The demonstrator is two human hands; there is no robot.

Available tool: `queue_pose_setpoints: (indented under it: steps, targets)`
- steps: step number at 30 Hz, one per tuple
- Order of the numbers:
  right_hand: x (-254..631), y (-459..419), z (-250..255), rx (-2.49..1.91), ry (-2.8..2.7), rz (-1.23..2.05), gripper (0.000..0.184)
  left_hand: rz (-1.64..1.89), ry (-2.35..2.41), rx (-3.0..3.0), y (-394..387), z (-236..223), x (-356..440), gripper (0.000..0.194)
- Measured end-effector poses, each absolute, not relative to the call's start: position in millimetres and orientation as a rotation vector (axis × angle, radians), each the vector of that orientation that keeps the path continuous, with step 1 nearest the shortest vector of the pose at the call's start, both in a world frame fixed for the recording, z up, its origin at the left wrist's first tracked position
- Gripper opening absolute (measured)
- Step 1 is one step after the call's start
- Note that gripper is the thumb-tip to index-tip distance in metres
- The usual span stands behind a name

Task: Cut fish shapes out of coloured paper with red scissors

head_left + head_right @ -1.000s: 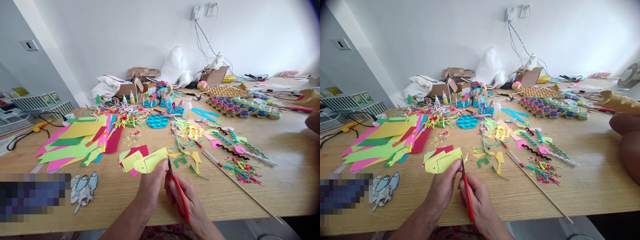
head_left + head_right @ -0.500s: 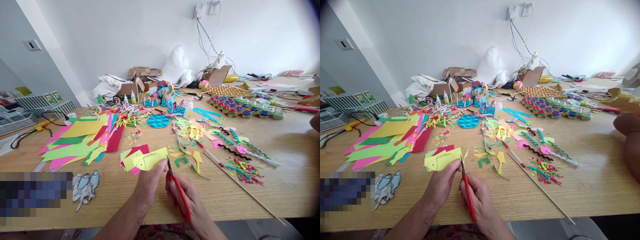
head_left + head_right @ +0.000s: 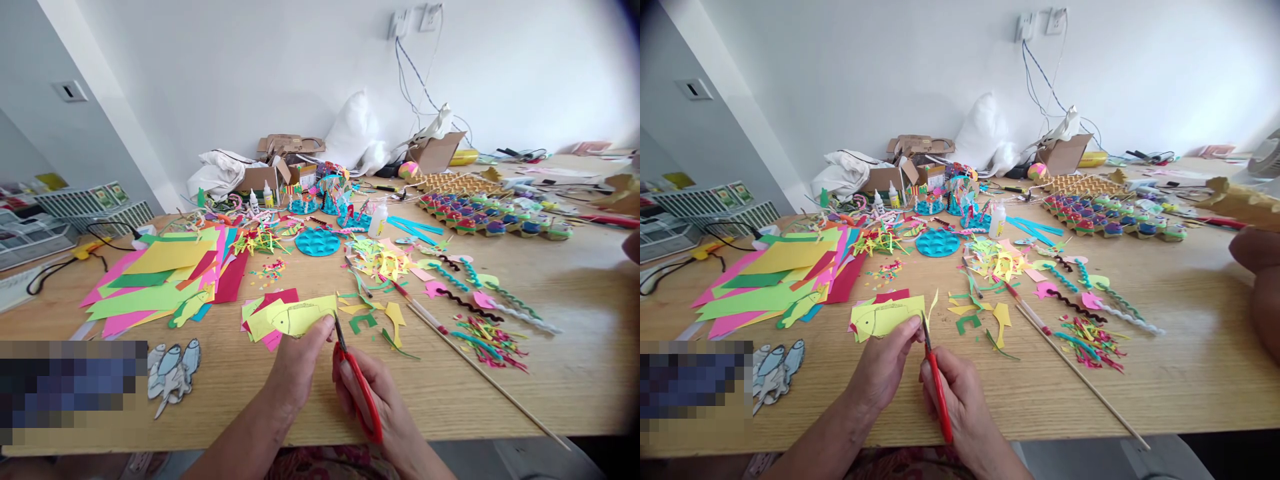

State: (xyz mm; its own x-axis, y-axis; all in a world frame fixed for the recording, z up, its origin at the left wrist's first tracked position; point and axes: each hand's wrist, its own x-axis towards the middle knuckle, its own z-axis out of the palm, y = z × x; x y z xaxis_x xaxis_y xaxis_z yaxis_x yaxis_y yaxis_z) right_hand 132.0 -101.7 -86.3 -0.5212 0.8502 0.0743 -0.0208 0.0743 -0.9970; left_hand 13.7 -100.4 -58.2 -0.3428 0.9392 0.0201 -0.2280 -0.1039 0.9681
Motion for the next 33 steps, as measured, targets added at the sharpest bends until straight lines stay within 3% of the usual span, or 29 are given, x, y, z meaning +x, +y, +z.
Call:
queue_pose_setpoints:
  steps: [33]
  targets:
    - [136.8,-101.9,-84.8,-0.881,-1.727,1.483,0.046,1.434,1.283,0.97,-103.0,-57.8,6.8,0.014]
